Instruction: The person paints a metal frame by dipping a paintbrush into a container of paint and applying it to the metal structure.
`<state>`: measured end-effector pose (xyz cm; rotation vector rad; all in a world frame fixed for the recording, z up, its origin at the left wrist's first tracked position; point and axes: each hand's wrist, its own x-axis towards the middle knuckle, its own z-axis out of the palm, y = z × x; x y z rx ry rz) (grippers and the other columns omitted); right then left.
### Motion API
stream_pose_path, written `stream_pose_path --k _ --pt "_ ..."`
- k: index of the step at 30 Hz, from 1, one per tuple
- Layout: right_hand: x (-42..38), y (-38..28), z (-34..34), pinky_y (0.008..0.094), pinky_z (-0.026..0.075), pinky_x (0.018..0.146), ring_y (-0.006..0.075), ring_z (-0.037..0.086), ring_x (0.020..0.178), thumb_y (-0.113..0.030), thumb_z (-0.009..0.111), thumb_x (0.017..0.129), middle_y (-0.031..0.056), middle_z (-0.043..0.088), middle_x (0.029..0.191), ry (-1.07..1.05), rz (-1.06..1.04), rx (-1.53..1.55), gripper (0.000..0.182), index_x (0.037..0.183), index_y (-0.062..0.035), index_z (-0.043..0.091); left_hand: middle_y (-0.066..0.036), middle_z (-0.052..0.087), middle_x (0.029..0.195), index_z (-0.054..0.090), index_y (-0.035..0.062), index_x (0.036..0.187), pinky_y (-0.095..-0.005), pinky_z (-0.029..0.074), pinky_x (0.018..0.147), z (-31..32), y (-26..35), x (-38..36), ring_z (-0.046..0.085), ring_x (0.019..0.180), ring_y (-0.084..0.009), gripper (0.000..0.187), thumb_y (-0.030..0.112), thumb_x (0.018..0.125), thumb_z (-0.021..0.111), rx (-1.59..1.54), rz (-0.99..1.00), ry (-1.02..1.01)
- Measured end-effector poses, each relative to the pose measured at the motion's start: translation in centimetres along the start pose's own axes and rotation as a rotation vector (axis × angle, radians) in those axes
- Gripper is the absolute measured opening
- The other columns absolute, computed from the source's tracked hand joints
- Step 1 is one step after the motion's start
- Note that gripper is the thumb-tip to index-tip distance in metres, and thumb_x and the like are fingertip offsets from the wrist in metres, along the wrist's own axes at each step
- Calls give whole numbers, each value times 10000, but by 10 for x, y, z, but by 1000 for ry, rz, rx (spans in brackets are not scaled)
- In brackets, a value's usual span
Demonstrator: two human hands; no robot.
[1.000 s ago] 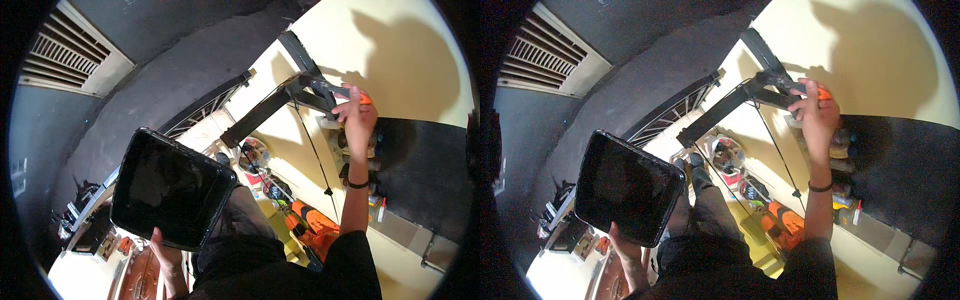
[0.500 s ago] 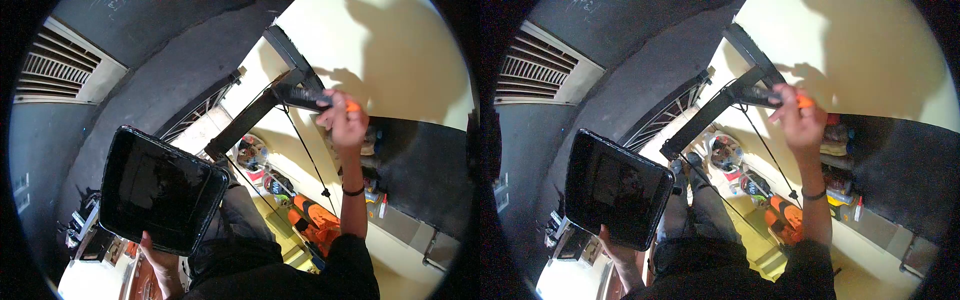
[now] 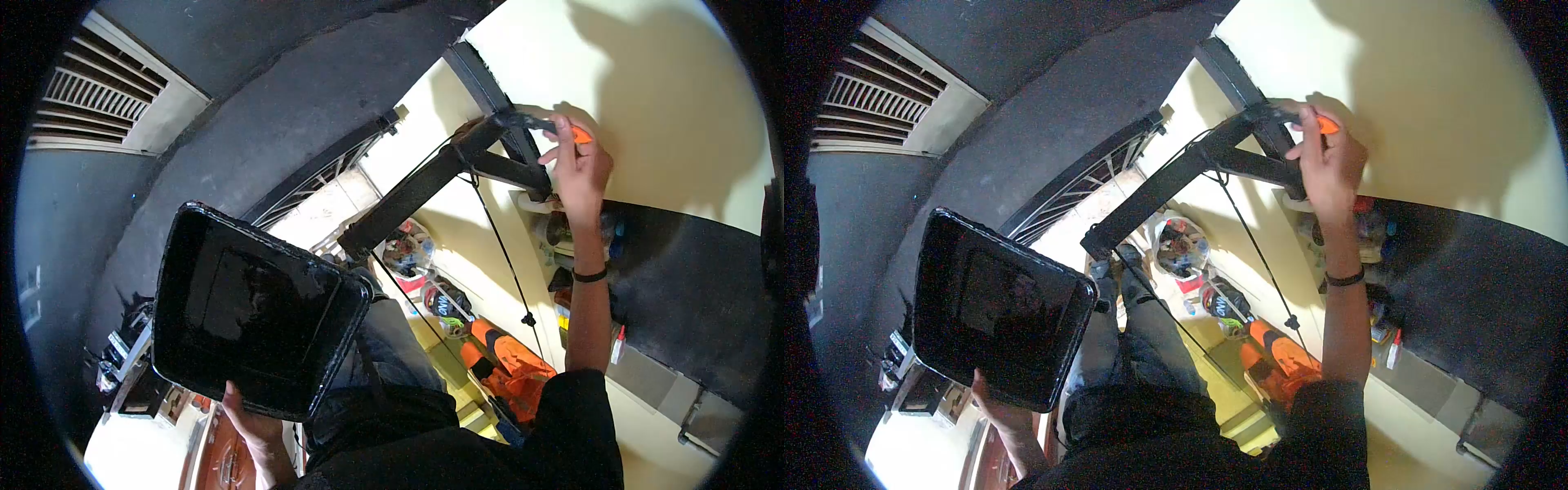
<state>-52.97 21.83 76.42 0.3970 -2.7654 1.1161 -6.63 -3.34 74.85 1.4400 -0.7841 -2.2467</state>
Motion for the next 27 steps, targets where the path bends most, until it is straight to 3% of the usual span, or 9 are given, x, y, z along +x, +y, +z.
stream_pose_path --k 5,8,11,12,17,21,23,25,27 --pt "-20 -4 -15 237 478 502 105 671 574 -243 613 1035 96 747 876 -146 141 35 289 1128 16 700 -143 574 1396 502 28 1428 -457 404 1084 5 -1 1 542 1275 -301 657 468 940 531 -26 5 28" --pt "-21 34 -16 224 487 512 104 664 569 -128 620 1020 106 744 870 94 -163 54 210 1134 27 704 -145 563 1405 497 32 1435 -461 398 1089 5 -2 -1 535 1283 -309 679 489 934 530 -42 4 32" --pt "-43 20 -13 227 496 515 102 664 566 -142 634 1011 115 744 841 91 -200 -31 226 1135 34 706 -144 553 1413 492 39 1444 -468 394 1091 13 2 -5 528 1288 -321 695 501 926 533 -27 -32 58" --pt "-56 17 -15 231 488 508 81 645 558 -154 639 1005 109 740 787 -54 -95 -112 235 1147 19 711 -143 551 1414 487 43 1452 -472 395 1089 20 3 -6 526 1289 -324 700 501 924 534 -23 -41 50" --pt "-72 10 -23 226 476 522 52 617 559 -178 617 1019 80 735 746 -7 149 247 232 1116 8 718 -139 550 1413 476 52 1463 -477 400 1082 35 4 -12 523 1290 -327 702 495 921 535 51 -32 35" --pt "-52 19 -15 213 484 537 64 611 563 -154 605 1030 105 742 846 48 106 301 236 1100 50 699 -140 551 1414 468 56 1471 -481 402 1082 19 -5 -7 524 1290 -325 706 495 922 542 39 -30 -17" --pt "-42 10 -17 231 497 536 88 642 587 -133 600 1032 102 737 870 107 -31 208 230 1118 59 695 -142 553 1414 468 55 1471 -481 402 1083 19 -5 -11 523 1291 -324 705 491 922 549 70 -7 5" --pt "-39 8 -11 255 513 535 105 666 586 -175 609 1030 87 739 860 93 -39 279 258 1158 31 698 -143 551 1417 466 51 1472 -483 403 1083 21 -5 -14 518 1300 -322 704 484 925 556 33 -24 -62" --pt "-35 -2 -8 259 515 537 123 686 586 -246 622 1024 86 737 816 -173 -70 -120 296 1175 -6 707 -142 547 1422 466 52 1472 -483 397 1088 17 -7 -15 516 1301 -321 700 480 926 556 39 -24 -90"
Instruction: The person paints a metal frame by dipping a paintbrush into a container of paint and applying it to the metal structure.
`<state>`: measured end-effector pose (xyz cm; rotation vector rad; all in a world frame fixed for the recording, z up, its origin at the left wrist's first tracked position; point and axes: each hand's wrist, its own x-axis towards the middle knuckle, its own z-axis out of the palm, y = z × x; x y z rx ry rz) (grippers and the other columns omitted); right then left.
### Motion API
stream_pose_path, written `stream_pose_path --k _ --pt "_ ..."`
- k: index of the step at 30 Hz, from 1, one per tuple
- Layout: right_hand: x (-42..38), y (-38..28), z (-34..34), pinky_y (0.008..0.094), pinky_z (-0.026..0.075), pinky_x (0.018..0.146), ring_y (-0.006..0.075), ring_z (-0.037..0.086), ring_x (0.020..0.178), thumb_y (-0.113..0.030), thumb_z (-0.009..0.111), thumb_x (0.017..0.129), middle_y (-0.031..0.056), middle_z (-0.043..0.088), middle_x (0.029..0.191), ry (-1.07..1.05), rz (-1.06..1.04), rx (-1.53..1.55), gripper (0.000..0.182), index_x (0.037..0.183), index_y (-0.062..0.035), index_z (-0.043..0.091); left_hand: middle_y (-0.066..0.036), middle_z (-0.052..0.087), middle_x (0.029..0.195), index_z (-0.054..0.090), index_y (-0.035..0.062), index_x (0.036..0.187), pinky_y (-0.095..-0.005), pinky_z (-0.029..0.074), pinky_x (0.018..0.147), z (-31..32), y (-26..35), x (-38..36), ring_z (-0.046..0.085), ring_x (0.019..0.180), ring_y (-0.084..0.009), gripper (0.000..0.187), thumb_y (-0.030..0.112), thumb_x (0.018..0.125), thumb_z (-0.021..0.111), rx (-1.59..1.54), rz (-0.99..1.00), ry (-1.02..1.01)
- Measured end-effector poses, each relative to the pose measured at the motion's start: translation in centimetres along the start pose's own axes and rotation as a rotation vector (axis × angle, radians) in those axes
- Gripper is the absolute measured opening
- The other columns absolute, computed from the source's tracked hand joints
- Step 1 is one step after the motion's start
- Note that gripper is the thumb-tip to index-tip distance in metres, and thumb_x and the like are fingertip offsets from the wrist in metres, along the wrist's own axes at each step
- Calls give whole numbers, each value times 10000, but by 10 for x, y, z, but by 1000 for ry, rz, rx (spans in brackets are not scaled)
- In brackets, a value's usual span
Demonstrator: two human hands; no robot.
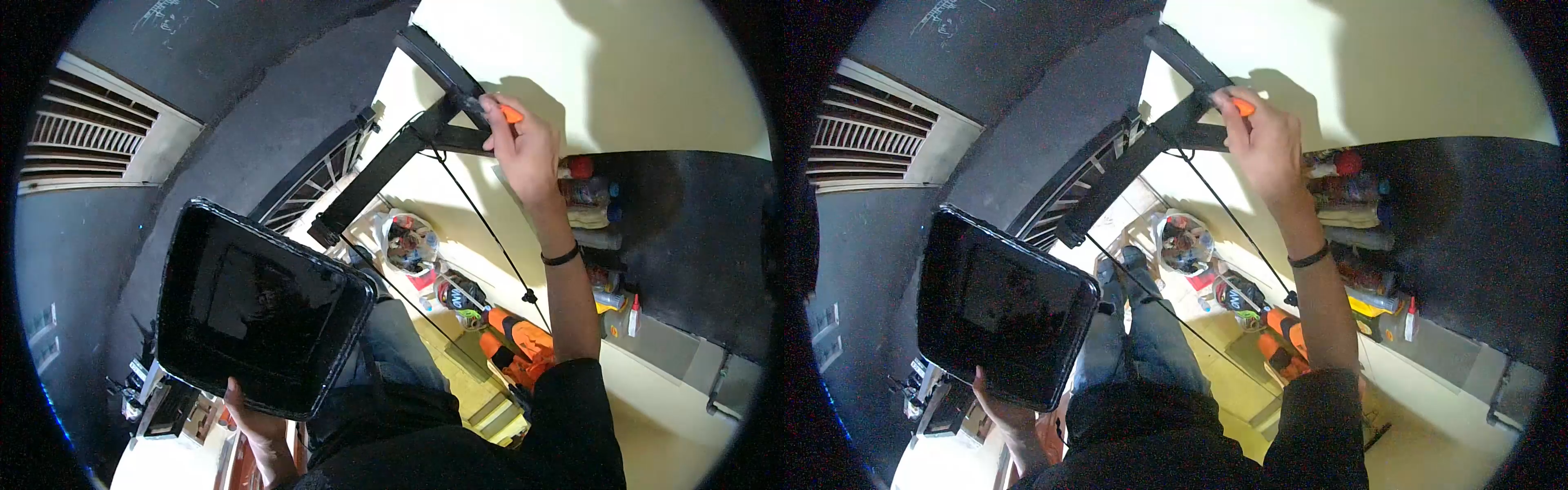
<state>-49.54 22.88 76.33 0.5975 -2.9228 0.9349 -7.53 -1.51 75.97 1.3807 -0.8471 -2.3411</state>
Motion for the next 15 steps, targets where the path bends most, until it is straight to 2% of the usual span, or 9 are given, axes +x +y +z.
stream_pose_path --k 1,2,4,6,8,10,12,14,15 --pt "0 -3 3 259 509 535 129 696 586 -304 632 1012 101 724 764 26 23 131 318 1158 -35 718 -140 543 1426 466 52 1471 -483 392 1093 -3 -2 1 514 1302 -321 696 476 926 555 1 3 -18" --pt "6 -8 3 259 509 535 129 696 586 -304 632 1012 101 724 764 19 8 136 318 1158 -35 718 -140 543 1426 466 52 1471 -483 392 1093 -8 -4 0 514 1302 -321 696 476 926 555 -10 13 -9" --pt "22 -17 -2 261 505 532 151 713 607 -307 630 1009 120 717 749 162 -44 134 318 1151 -37 719 -138 537 1432 463 53 1472 -479 378 1104 -17 -5 -2 511 1301 -317 700 472 920 562 23 -2 46" --pt "45 -18 5 263 506 534 159 722 617 -299 619 1015 118 732 789 139 -109 106 308 1158 -45 719 -139 536 1431 469 50 1464 -474 374 1106 -5 0 -10 509 1302 -314 690 458 917 569 -14 -19 45" --pt "65 -20 15 271 506 541 174 732 632 -290 606 1022 120 740 804 44 -266 173 299 1160 -51 720 -141 535 1430 475 47 1457 -469 371 1108 -7 0 -13 507 1303 -310 680 445 915 575 -59 -37 45" --pt "70 -26 13 288 512 558 193 735 648 -284 606 1021 129 741 809 -24 -321 106 293 1163 -54 719 -151 560 1398 491 21 1432 -454 391 1091 -25 -3 -12 534 1271 -303 642 402 923 578 -87 -26 54" --pt "70 -25 0 308 515 568 206 725 643 -285 617 1013 142 738 824 -170 -392 -351 290 1161 -57 718 -151 576 1375 491 7 1426 -450 401 1085 -24 -9 -10 549 1255 -300 629 385 929 573 -67 30 82" --pt "62 -37 -10 329 515 566 203 704 619 -280 616 1013 138 732 821 -184 -433 -323 279 1144 -56 718 -147 620 1306 494 -33 1404 -439 418 1082 -38 -14 -4 584 1223 -286 578 325 957 570 -18 37 58" --pt "54 -49 -20 317 505 550 185 693 599 -277 609 1019 128 731 808 -126 -342 -265 278 1124 -43 718 -144 602 1328 476 -24 1420 -439 413 1089 -46 -23 0 564 1251 -283 566 300 966 576 23 78 29"
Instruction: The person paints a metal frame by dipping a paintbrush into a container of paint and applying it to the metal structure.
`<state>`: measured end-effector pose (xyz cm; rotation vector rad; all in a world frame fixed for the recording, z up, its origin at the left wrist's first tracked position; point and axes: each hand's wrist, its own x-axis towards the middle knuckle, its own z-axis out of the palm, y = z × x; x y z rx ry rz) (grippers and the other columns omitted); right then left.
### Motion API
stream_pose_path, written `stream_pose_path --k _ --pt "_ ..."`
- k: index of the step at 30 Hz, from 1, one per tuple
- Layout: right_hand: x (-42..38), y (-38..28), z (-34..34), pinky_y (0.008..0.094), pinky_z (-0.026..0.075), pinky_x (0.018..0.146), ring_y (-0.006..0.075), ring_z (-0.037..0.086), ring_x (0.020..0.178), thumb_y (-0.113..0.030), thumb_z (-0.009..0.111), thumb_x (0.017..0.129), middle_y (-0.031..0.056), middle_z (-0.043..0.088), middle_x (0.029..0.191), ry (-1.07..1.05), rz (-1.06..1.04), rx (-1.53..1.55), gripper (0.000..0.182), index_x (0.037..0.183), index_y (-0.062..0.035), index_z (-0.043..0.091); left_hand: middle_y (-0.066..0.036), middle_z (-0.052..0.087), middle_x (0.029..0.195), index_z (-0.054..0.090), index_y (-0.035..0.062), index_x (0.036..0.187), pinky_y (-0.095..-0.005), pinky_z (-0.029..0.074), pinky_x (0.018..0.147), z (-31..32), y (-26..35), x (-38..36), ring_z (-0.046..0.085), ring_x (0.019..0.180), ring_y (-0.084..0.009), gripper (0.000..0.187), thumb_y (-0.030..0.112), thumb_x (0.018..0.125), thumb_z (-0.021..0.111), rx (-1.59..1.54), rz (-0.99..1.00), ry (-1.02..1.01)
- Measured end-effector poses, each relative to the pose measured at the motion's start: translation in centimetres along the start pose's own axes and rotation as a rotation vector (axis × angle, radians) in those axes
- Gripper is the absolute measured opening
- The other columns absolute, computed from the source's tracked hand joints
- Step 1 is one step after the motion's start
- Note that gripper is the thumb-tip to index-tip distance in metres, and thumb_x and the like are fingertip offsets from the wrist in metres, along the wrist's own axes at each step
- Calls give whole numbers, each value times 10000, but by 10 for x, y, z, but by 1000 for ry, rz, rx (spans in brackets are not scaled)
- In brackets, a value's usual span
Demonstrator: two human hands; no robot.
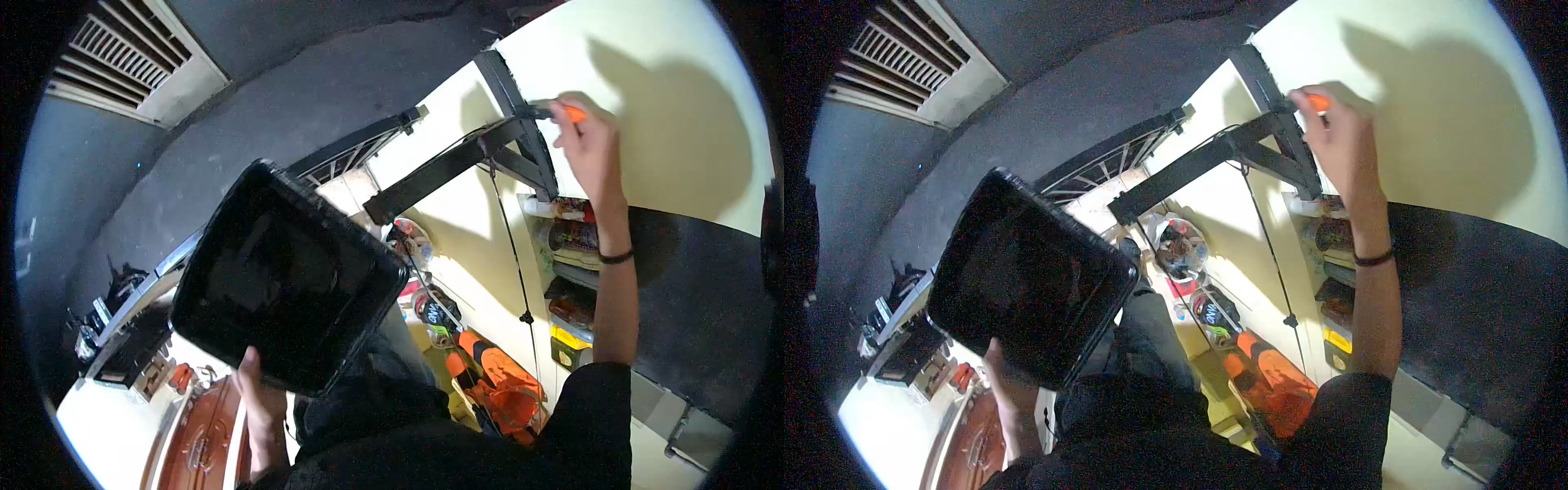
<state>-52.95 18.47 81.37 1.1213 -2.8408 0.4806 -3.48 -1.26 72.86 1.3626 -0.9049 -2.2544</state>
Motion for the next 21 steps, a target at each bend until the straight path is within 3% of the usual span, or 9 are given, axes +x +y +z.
stream_pose_path --k 2,4,7,13,15,18,21 --pt "-11 -30 -26 306 496 534 166 682 579 -273 601 1024 117 731 795 56 82 55 280 1104 -31 718 -142 553 1387 429 3 1458 -440 408 1097 13 1 3 524 1300 -281 561 257 983 586 -11 26 -2" --pt "-30 -65 -57 264 467 506 133 671 563 -258 565 1048 88 732 808 212 175 301 301 1028 7 705 -143 467 1476 334 62 1529 -454 398 1107 41 14 6 475 1347 -291 639 250 985 610 -16 -38 -7" --pt "-83 -115 -97 226 438 493 115 659 554 -249 527 1062 74 730 822 229 212 449 343 928 23 687 -167 428 1506 257 61 1569 -448 338 1157 52 -3 6 414 1397 -296 736 280 979 640 45 -52 -5" --pt "-188 -182 -100 273 466 519 107 648 552 -241 558 1046 51 689 689 103 331 318 302 887 -36 712 -160 397 1531 229 34 1566 -384 295 1179 92 -12 -20 402 1390 -247 709 201 1007 631 36 -55 -422" --pt "-207 -182 -105 297 481 531 138 663 560 -233 582 1033 69 687 681 64 355 275 252 921 -58 724 -155 398 1528 208 22 1561 -361 291 1176 101 -13 -35 409 1380 -230 708 200 1014 620 -20 -79 -498" --pt "-225 -180 -104 356 495 547 272 683 593 -209 611 1012 117 683 714 85 223 215 197 944 -54 712 -142 391 1538 176 26 1568 -360 278 1183 103 -20 -40 391 1400 -231 742 228 1013 625 19 -42 -574" --pt "-239 -180 -98 362 495 546 291 685 608 -184 620 1002 121 691 750 151 151 241 166 943 -53 701 -138 386 1542 172 30 1570 -359 276 1184 104 -18 -51 388 1405 -232 751 233 1009 629 11 -19 -577"
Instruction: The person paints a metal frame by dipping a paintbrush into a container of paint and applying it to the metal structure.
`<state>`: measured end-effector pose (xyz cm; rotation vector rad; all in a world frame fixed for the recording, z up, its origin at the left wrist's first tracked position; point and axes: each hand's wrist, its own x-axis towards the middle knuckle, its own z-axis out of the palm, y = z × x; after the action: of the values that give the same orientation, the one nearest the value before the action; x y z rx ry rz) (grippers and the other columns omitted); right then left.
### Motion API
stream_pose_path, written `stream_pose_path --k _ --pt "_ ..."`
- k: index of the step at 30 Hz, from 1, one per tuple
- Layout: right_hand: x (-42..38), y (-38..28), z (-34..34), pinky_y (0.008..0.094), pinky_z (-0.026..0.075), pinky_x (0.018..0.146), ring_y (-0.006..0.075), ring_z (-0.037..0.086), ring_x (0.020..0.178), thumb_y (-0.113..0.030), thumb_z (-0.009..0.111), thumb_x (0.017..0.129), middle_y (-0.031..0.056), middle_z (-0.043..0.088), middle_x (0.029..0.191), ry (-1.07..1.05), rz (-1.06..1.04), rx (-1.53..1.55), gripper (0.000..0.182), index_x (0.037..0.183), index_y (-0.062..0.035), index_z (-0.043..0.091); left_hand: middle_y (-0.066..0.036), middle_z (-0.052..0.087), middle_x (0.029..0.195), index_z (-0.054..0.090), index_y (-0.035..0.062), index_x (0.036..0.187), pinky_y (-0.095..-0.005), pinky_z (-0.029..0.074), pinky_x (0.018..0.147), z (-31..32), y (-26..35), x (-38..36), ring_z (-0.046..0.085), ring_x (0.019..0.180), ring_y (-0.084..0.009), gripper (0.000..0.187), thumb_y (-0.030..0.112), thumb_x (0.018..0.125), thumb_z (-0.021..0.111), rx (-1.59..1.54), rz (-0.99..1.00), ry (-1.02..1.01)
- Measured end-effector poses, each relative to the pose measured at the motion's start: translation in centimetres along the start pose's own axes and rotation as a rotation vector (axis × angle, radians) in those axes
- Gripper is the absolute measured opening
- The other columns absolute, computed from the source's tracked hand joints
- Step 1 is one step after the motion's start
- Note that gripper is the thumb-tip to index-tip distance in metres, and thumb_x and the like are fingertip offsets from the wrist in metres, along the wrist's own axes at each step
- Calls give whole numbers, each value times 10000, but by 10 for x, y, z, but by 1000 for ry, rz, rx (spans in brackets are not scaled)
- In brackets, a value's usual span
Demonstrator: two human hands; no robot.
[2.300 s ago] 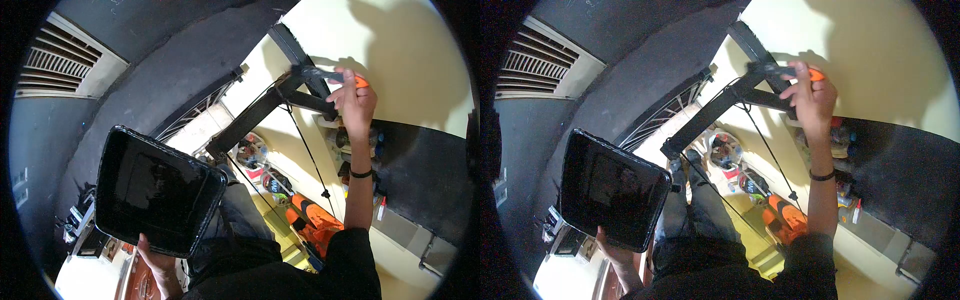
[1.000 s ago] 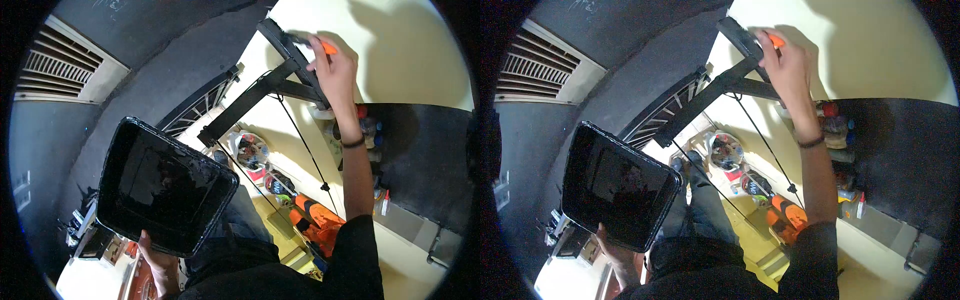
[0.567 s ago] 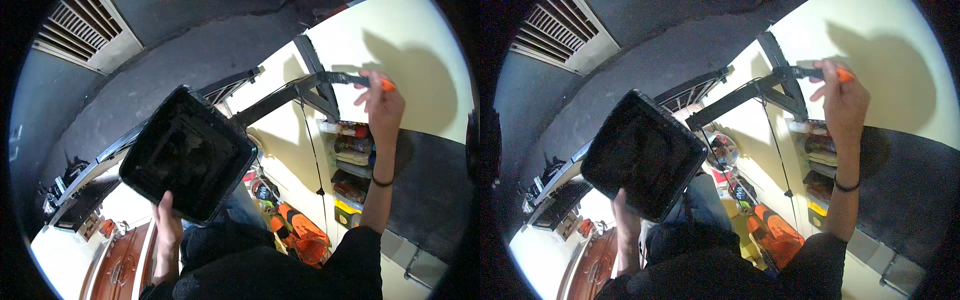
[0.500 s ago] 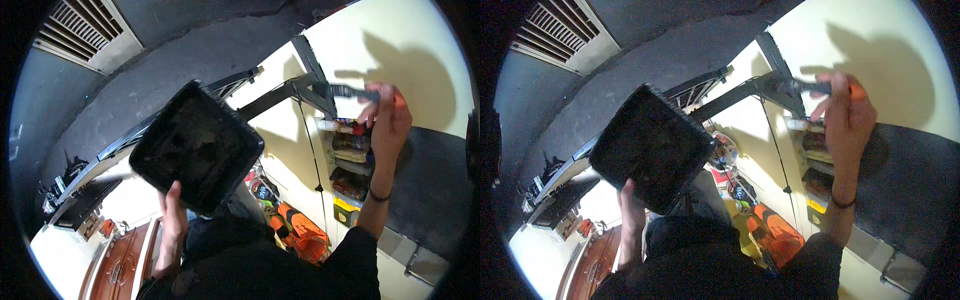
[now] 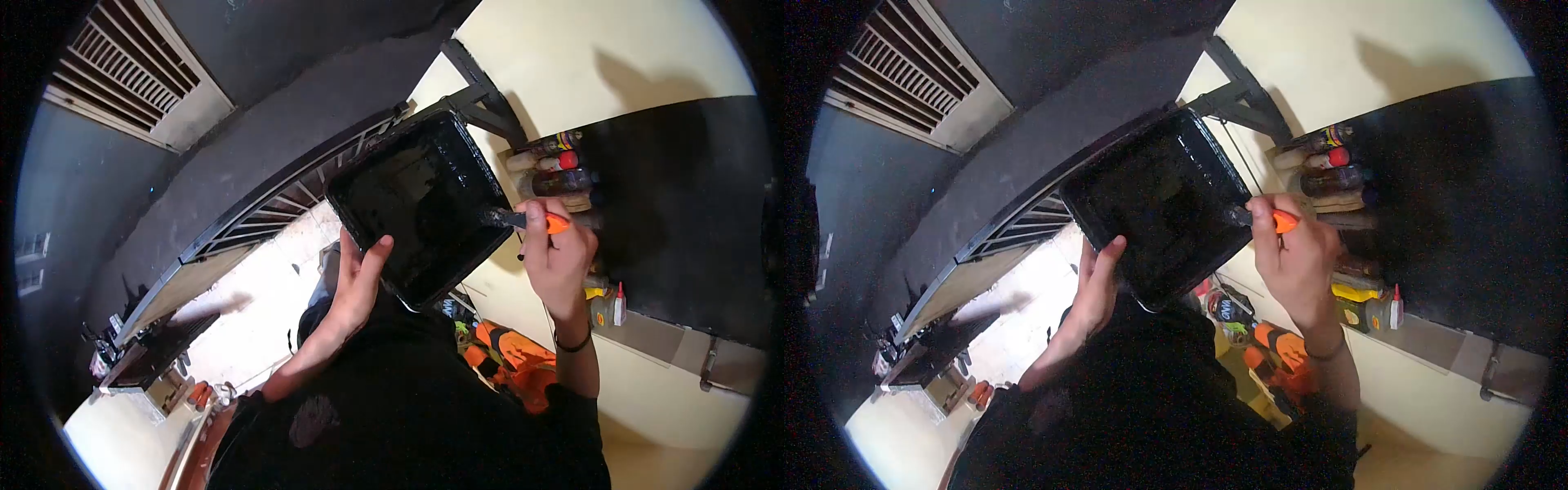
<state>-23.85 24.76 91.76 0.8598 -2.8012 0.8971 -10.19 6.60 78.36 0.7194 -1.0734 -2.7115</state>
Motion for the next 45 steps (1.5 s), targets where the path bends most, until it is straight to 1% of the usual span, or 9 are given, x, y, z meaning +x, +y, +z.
stream_pose_path --k 13,17,19,20,23,26,35,40,45 --pt "-50 -7 -7 336 517 566 240 714 636 -115 639 978 130 721 796 100 71 121 102 984 -40 708 -135 389 1530 144 48 1578 -363 274 1190 3 5 -21 384 1402 -218 760 254 1023 621 -55 -51 -14" --pt "-80 -1 10 312 559 639 237 736 693 -70 674 930 142 739 877 216 -121 119 126 1043 -42 722 -137 374 1540 136 55 1578 -368 264 1195 -4 -9 -19 375 1405 -222 749 260 1030 604 -25 -57 13" --pt "-95 -11 15 310 570 673 229 743 743 -44 677 908 144 740 916 121 188 307 160 1060 -30 726 -137 371 1543 139 55 1577 -369 262 1196 -9 -12 -22 377 1404 -224 740 265 1034 596 -22 -75 38" --pt "-100 -9 22 306 574 677 198 742 760 -26 662 901 127 743 927 88 148 185 189 1077 -13 730 -137 377 1540 149 52 1573 -368 264 1194 -11 -12 -22 381 1402 -222 722 262 1037 585 -15 -73 37" --pt "-123 -23 39 309 576 680 201 733 742 -21 655 889 144 742 957 245 119 432 210 1083 -2 734 -132 399 1524 188 56 1563 -368 272 1187 -17 -13 -20 389 1396 -217 678 248 1039 573 -24 -72 64" --pt "-125 -29 42 327 580 672 220 736 754 -85 698 908 150 740 990 88 32 222 248 1148 -24 720 -117 432 1497 248 74 1548 -368 288 1172 -20 -11 -21 401 1384 -212 633 234 1032 578 -28 -44 87" --pt "-143 -45 45 294 575 641 194 728 683 -66 678 931 146 740 992 268 142 408 232 1156 -31 718 -78 470 1450 325 104 1512 -352 343 1113 -13 5 -15 430 1338 -201 592 260 1015 606 -62 48 64" --pt "-136 -38 50 275 562 605 159 712 640 -34 664 921 148 741 973 209 18 283 230 1143 -11 719 -71 468 1452 331 109 1505 -351 335 1120 -7 19 -20 417 1349 -194 582 260 1015 606 -30 17 98" --pt "-131 -34 58 262 545 570 146 681 585 7 603 943 152 742 964 300 139 498 213 1125 42 708 -90 541 1385 415 74 1448 -448 421 1065 -10 12 -13 529 1259 -243 567 346 995 621 56 77 169"
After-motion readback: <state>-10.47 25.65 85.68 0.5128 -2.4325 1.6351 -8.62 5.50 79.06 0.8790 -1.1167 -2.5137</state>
